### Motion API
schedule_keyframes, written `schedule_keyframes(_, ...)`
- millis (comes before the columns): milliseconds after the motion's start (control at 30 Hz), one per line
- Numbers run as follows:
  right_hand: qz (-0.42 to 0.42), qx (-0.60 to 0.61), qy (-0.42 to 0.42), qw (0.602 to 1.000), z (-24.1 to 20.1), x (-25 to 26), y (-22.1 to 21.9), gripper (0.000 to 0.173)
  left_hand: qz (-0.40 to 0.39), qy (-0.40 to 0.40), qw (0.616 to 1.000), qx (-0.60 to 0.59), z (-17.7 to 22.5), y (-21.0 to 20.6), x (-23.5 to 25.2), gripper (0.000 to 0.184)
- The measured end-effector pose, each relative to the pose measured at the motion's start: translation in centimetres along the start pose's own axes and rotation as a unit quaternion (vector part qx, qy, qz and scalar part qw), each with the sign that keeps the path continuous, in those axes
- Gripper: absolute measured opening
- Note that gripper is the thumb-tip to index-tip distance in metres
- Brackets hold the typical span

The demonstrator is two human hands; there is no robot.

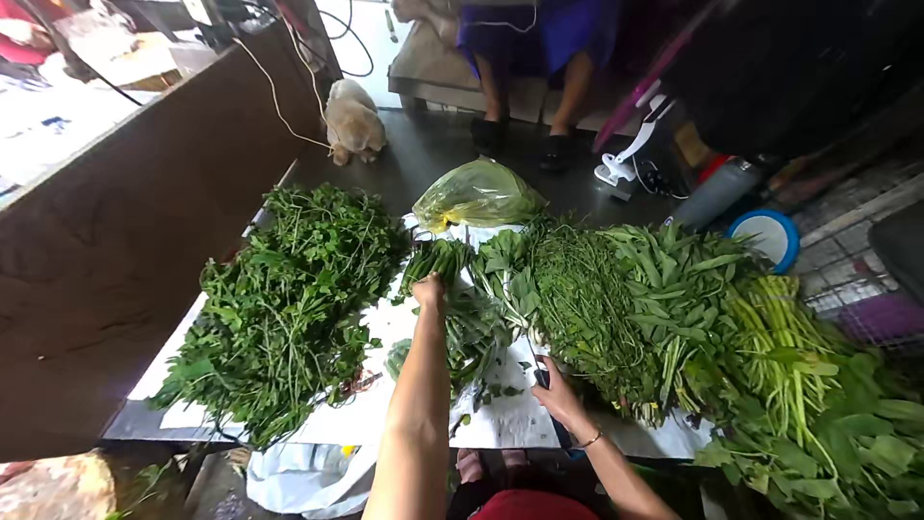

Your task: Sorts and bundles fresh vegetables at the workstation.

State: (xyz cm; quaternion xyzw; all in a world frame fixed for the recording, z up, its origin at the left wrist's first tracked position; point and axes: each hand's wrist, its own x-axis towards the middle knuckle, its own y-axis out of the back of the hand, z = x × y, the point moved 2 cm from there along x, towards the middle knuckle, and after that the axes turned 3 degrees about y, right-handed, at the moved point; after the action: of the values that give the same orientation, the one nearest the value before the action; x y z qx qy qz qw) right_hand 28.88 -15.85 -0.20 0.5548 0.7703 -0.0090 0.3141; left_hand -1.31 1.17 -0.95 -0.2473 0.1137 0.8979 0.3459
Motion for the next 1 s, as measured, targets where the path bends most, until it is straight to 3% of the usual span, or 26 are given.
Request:
schedule_keyframes(167,-0.002,0.021,-0.005,1.000,0.9,-0.3,0.0,0.072,-0.004,-0.039,0.950,0.309,1.0,1.2,-1.9,0.049)
schedule_keyframes(267,-0.009,0.030,-0.014,0.999,1.0,-0.6,-0.2,0.072,-0.014,-0.045,0.915,0.402,1.8,1.4,-3.1,0.062)
schedule_keyframes(367,-0.013,0.028,-0.025,0.999,1.2,-0.9,-0.3,0.072,-0.014,-0.058,0.883,0.466,2.1,1.8,-3.6,0.062)
schedule_keyframes(500,0.006,-0.019,-0.001,1.000,0.8,-1.2,0.0,0.071,-0.030,-0.093,0.874,0.475,2.1,2.8,-3.2,0.048)
schedule_keyframes(600,0.041,-0.071,0.045,0.996,0.1,-1.2,0.1,0.073,-0.075,-0.168,0.884,0.429,3.0,4.5,-4.0,0.042)
schedule_keyframes(733,0.066,-0.131,0.061,0.987,0.2,0.2,-0.8,0.074,-0.049,-0.269,0.871,0.408,3.4,8.8,-7.3,0.039)
schedule_keyframes(900,0.028,-0.301,0.055,0.952,-0.7,0.5,-0.5,0.074,-0.006,-0.298,0.862,0.410,-1.0,16.7,-11.3,0.034)
schedule_keyframes(1000,-0.030,-0.385,0.044,0.921,-4.5,-2.4,0.9,0.065,0.003,-0.277,0.861,0.427,-4.1,20.0,-12.9,0.036)
